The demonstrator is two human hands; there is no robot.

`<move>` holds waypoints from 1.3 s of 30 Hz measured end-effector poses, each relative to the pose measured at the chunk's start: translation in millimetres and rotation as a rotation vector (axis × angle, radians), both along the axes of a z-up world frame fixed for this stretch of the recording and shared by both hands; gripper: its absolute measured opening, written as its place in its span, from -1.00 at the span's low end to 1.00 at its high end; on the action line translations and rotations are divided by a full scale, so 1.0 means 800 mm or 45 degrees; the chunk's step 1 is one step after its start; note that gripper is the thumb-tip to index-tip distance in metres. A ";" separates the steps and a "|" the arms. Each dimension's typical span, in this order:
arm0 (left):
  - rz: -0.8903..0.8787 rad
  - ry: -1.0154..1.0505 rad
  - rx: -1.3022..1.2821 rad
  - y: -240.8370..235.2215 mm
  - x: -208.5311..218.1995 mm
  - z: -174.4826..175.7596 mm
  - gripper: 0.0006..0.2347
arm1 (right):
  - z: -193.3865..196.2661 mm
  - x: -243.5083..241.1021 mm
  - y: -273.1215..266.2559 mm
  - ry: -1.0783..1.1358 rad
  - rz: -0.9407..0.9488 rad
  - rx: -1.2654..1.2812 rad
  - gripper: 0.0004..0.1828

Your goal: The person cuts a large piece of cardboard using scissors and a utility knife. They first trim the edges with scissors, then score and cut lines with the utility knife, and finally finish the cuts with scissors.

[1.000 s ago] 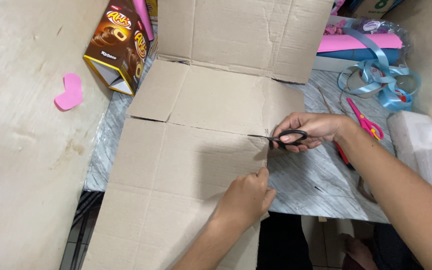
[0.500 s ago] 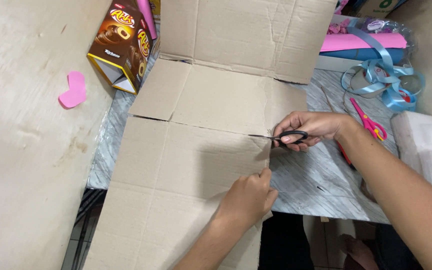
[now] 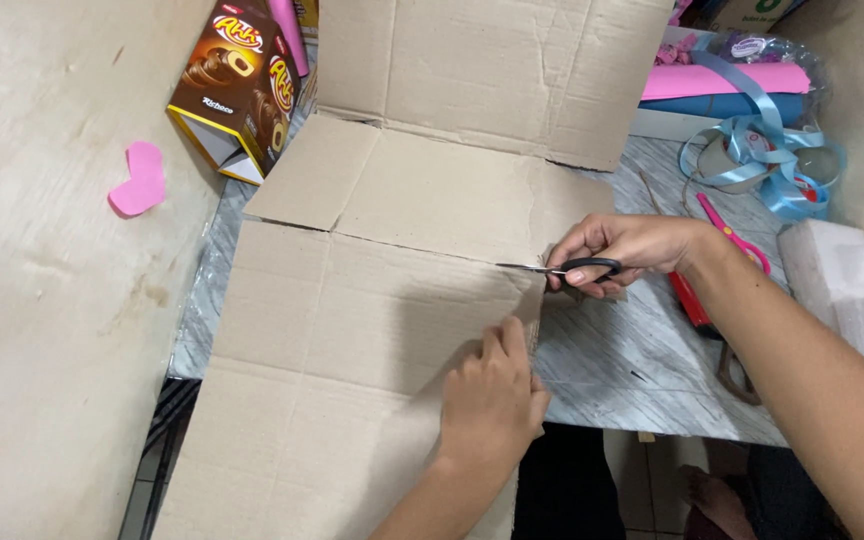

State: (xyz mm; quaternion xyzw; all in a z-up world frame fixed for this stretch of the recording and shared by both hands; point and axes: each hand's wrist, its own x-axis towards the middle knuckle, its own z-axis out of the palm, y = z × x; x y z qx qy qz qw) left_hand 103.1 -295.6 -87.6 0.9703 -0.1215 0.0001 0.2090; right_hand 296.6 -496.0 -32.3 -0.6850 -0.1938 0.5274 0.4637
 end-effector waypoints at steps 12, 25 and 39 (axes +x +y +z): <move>-0.091 -0.418 0.331 -0.024 0.019 -0.056 -0.92 | 0.016 -0.007 0.026 -0.016 -0.050 -0.130 -0.73; -0.191 -0.496 0.242 -0.010 0.013 -0.046 -0.70 | -0.006 0.017 0.005 0.050 0.022 -0.121 -0.57; 0.078 0.115 -0.061 0.114 0.063 0.077 -0.56 | 0.023 -0.008 -0.001 -0.154 -0.091 -0.118 -0.62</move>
